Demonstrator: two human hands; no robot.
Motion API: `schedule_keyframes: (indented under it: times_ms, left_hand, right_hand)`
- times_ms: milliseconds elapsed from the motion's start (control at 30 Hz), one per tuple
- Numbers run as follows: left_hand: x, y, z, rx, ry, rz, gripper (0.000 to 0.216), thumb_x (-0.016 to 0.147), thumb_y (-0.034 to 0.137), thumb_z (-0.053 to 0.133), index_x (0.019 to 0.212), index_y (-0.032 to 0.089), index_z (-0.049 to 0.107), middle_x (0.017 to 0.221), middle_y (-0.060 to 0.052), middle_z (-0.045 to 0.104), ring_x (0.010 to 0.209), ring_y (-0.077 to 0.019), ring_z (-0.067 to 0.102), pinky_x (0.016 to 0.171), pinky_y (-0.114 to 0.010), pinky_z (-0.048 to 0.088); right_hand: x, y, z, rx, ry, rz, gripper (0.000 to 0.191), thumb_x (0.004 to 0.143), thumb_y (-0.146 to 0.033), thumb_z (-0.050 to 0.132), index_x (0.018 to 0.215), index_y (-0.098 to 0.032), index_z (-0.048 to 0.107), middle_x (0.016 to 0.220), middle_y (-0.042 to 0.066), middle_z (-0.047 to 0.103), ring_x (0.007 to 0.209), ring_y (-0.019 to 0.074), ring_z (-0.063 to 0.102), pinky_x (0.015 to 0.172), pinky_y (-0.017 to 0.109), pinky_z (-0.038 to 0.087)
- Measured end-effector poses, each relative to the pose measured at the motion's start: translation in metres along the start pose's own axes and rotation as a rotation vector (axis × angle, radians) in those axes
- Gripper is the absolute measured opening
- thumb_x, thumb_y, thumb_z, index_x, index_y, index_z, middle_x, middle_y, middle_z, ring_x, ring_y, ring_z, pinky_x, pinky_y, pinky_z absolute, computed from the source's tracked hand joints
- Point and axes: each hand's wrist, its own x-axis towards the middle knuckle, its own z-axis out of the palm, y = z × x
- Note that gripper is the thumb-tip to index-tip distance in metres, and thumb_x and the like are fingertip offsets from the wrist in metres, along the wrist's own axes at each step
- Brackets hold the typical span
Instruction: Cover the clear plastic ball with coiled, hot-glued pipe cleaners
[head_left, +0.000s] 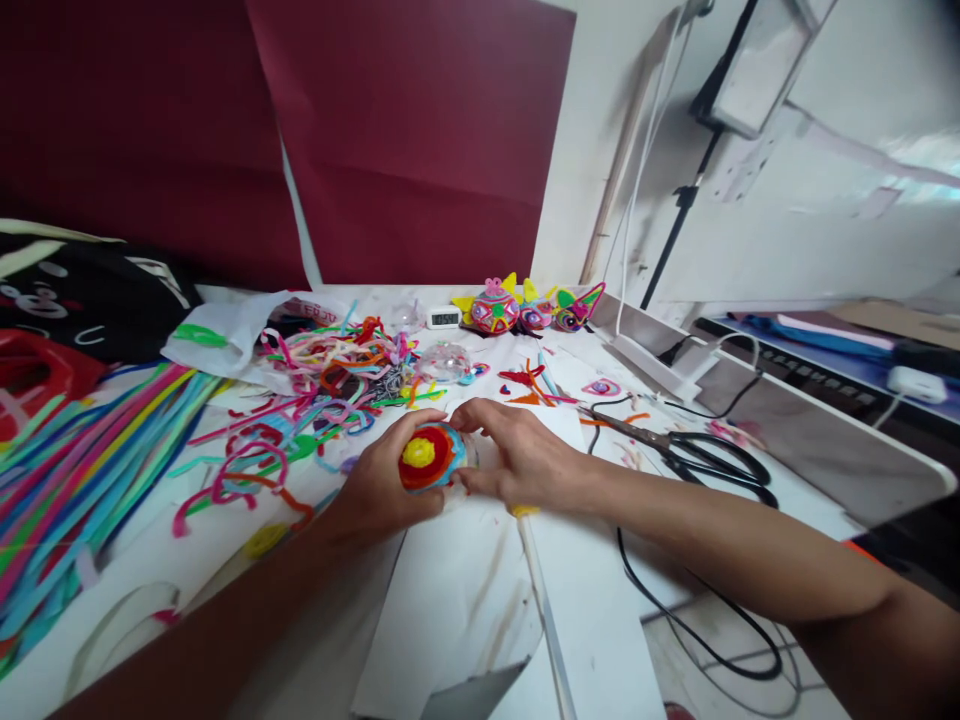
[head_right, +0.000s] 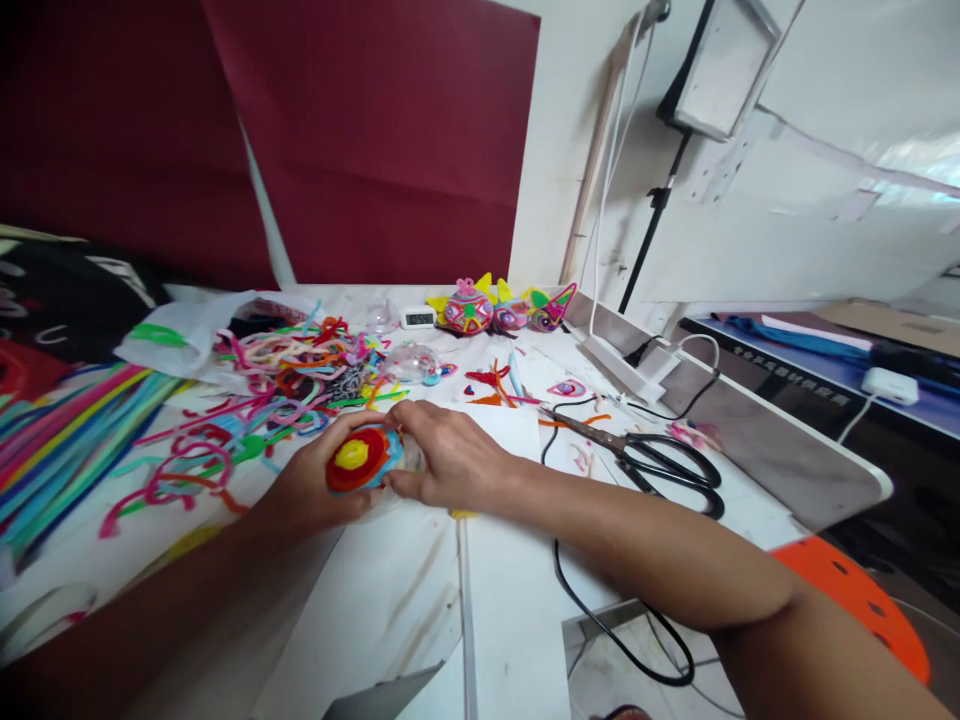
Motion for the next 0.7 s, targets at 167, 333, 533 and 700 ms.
schedule_keyframes:
  times_ms: [167,333,533,700]
  left_hand:
    - [0.003,-0.009,-0.001,0.039,-0.078,0.026,0.076,0.059,0.030,0.063,0.133,0.020,0.049,0.136,-0.013,0.065,0.123,-0.0349,0.064,0.103,-0.046,0.052]
    - [0.003,-0.007,-0.002,0.068,-0.117,0.039,0.077,0.060,0.029,0.064,0.135,0.020,0.048,0.140,-0.013,0.063,0.130,-0.0343,0.060,0.108,-0.044,0.050]
    - [0.003,-0.007,-0.002,0.147,-0.154,0.010,0.070,0.060,0.030,0.065,0.128,0.020,0.056,0.135,-0.014,0.066,0.121,-0.0331,0.066,0.103,-0.045,0.053]
    - [0.003,-0.001,-0.003,0.211,-0.148,-0.007,0.064,0.060,0.030,0.065,0.123,0.021,0.059,0.131,-0.012,0.068,0.118,-0.0339,0.066,0.102,-0.047,0.054]
  right_hand:
    - [0.001,0.006,0.009,-0.033,-0.048,0.043,0.042,0.083,-0.022,0.076,0.117,-0.017,0.052,0.118,0.014,0.069,0.104,0.0276,0.068,0.089,0.040,0.054]
    - [0.001,0.004,0.002,-0.004,-0.088,0.080,0.043,0.082,-0.022,0.078,0.118,-0.015,0.057,0.118,0.016,0.071,0.104,0.0291,0.070,0.086,0.040,0.053]
    - [-0.021,0.006,-0.025,0.118,-0.003,0.182,0.035,0.092,-0.031,0.072,0.121,-0.017,0.059,0.112,0.013,0.075,0.097,0.0236,0.073,0.082,0.036,0.056]
    - [-0.048,0.021,-0.034,0.194,0.095,0.194,0.023,0.092,-0.028,0.070,0.110,-0.016,0.062,0.105,0.011,0.076,0.098,0.0231,0.074,0.089,0.040,0.057]
